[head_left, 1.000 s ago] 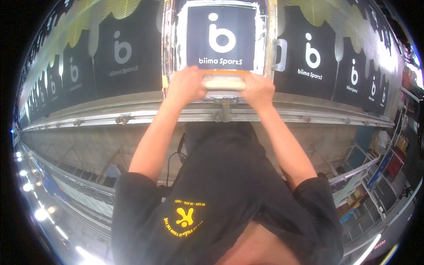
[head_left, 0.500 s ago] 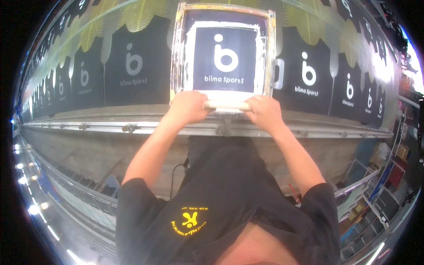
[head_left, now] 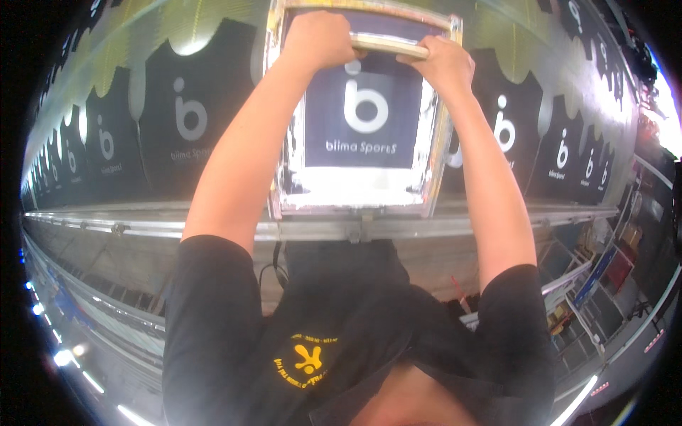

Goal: The person repeatedly uses a squeegee to spread white ink across a screen printing frame mounted on a table. The person occasionally lifts the frame to inspect the ink distribution and then resumes squeegeeing. The process is repeated multiple times without a visible final printed product.

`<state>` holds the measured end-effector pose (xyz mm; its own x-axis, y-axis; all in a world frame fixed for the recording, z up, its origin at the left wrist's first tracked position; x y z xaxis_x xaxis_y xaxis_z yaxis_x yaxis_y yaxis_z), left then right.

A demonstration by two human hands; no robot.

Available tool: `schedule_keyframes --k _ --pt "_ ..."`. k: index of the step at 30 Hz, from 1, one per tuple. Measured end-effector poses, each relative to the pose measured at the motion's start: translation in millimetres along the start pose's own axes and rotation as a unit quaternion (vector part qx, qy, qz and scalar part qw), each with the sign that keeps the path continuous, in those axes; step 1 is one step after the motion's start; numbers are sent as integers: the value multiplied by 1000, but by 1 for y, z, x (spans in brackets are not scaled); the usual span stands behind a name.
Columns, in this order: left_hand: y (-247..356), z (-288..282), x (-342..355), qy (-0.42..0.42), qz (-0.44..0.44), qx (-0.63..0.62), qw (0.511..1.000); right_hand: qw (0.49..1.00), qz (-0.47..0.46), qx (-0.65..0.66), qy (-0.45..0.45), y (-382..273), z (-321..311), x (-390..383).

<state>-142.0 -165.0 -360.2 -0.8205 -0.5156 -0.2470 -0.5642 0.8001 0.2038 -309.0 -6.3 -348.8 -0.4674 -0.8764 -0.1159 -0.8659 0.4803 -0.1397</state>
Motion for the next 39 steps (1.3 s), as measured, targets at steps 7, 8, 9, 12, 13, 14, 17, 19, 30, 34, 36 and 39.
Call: schedule_keyframes --k 7,8,9,12,13,14,17,19,30,34,36,39 --pt "43 67 -148 -8 -8 -49 999 998 -63 -15 -13 -6 49 -145" --pt "53 77 -176 -24 -11 -44 999 994 -91 10 52 -12 53 -178" --pt "64 86 -203 -18 -32 -45 998 991 -97 26 86 -15 58 -208" --pt "89 88 -261 27 4 -73 997 973 -148 70 162 -21 60 -272" --pt "94 86 -269 14 6 -70 997 973 -155 73 154 -20 59 -280" --pt "95 85 -269 -13 0 -71 997 974 -161 75 144 -18 55 -284" --pt "95 76 -253 -60 5 -48 997 983 -145 105 30 -4 44 -267" --pt "99 68 -238 16 49 -69 996 988 -109 97 -44 4 39 -251" --pt "82 67 -175 -255 52 -97 961 950 -16 166 -266 19 45 -200" --pt "49 25 -136 -175 66 -90 978 874 105 470 65 74 16 -176" --pt "33 2 -105 -104 77 -69 989 876 220 408 135 106 16 -171" --pt "10 -24 -53 -12 101 -28 994 863 306 389 101 127 38 -165"
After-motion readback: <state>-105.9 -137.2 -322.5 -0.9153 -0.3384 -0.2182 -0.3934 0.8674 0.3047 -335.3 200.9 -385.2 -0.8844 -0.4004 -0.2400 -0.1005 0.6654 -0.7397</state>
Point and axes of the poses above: each hand's wrist, its own x-axis towards the middle knuckle, its own z-axis out of the palm, y = z × x, the point moved 4 cm from there along x, towards the middle knuckle, and after that the axes turned 4 degrees about -y, right-handed, at the moved point
